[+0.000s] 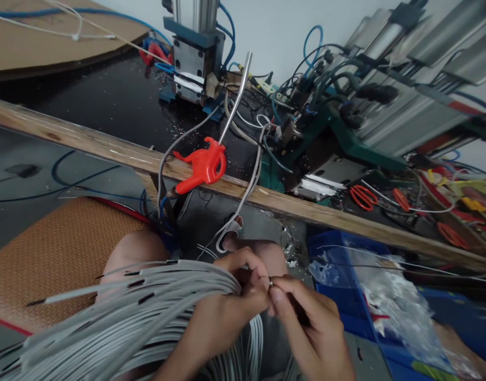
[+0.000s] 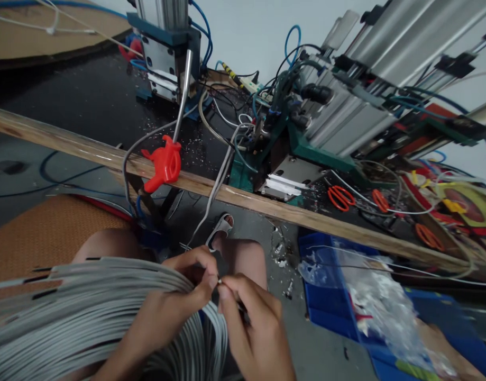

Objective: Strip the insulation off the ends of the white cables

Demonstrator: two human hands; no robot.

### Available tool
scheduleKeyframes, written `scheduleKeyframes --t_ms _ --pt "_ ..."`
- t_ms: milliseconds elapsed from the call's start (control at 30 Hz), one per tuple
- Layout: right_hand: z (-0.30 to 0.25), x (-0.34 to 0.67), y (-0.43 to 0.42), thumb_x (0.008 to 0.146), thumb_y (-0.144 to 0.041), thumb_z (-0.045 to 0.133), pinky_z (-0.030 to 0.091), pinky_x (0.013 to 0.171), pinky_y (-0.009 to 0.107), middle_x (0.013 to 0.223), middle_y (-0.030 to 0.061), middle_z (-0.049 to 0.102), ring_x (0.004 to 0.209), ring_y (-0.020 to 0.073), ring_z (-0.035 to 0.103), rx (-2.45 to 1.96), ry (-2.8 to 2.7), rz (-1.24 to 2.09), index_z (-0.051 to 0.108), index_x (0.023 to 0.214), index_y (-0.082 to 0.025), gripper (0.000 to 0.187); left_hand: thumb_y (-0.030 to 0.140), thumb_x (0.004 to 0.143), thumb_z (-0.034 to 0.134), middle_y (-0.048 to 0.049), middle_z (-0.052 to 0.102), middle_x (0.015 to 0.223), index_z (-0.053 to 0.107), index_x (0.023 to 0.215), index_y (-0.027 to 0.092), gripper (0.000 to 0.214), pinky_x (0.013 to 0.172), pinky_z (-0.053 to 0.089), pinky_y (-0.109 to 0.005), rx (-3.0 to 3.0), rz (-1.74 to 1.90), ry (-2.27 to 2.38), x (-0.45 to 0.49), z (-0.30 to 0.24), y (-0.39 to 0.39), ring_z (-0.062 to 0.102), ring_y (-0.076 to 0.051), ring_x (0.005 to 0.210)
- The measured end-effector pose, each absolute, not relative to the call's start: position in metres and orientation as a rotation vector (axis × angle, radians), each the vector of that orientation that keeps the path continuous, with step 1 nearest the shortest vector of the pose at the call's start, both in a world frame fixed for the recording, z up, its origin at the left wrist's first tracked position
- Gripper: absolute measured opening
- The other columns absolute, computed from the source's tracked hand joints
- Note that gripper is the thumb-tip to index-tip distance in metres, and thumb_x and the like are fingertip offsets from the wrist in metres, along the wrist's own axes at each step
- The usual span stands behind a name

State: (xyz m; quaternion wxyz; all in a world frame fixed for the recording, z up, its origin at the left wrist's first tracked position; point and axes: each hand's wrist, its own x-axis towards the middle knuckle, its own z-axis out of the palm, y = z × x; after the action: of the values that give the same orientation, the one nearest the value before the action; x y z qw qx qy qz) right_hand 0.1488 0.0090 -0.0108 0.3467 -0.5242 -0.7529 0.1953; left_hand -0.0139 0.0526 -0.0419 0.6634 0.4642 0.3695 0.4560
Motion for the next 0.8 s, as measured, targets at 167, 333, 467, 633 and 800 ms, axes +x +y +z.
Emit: scheduleKeyframes --t_ms 167,333,467,633,800 --pt "0.004 0.182 0.006 0.105 -0.017 0.047 0.065 0.076 0.018 0.110 0.0018 0.080 0.092 0.0140 0.079 -1.299 -2.335 0.377 0.063 0.141 -0.028 0.041 0.019 0.084 0.066 0.0053 0.052 0.061 0.059 0.072 0.020 0.014 0.050 0.031 -0.020 0.853 1.023 0.741 -0.009 -0.051 0.051 0.039 -0.009 0.052" --pt "0.001 0.196 0.012 0.107 -0.019 0.048 0.064 0.093 0.021 0.130 0.0004 0.075 0.111 0.0141 0.076 -1.061 -2.527 0.392 0.062 0.145 -0.030 0.041 0.029 0.082 0.079 0.0062 0.050 0.058 0.063 0.072 0.018 0.022 0.043 0.024 -0.018 0.603 1.056 0.667 -0.002 -0.056 0.050 0.030 -0.006 0.046" --pt "-0.018 0.182 0.018 0.111 -0.015 0.039 0.058 0.110 0.026 0.129 0.0062 0.076 0.123 0.0142 0.071 -0.969 -2.452 0.137 0.062 0.143 -0.016 0.040 0.042 0.074 0.090 0.0062 0.052 0.058 0.063 0.072 0.018 0.036 0.044 0.025 -0.017 0.363 1.113 0.754 0.012 -0.055 0.044 0.034 -0.006 0.047" --pt "-0.038 0.180 0.020 0.111 -0.014 0.036 0.057 0.112 0.028 0.135 0.0080 0.073 0.131 0.0163 0.067 -1.005 -2.355 0.022 0.059 0.146 -0.013 0.042 0.047 0.076 0.089 0.0091 0.043 0.054 0.062 0.074 0.022 0.038 0.046 0.029 -0.018 0.217 1.221 0.980 0.030 -0.060 0.037 0.032 -0.007 0.046" --pt "-0.038 0.202 0.048 0.102 -0.006 0.057 0.066 0.093 0.025 0.123 0.0030 0.079 0.110 0.0164 0.077 -1.162 -1.926 -0.241 0.063 0.145 -0.028 0.049 0.046 0.084 0.083 0.0092 0.044 0.055 0.067 0.092 0.029 0.025 0.040 0.031 -0.021 0.312 1.197 1.035 0.024 -0.067 0.038 0.026 -0.008 0.039"
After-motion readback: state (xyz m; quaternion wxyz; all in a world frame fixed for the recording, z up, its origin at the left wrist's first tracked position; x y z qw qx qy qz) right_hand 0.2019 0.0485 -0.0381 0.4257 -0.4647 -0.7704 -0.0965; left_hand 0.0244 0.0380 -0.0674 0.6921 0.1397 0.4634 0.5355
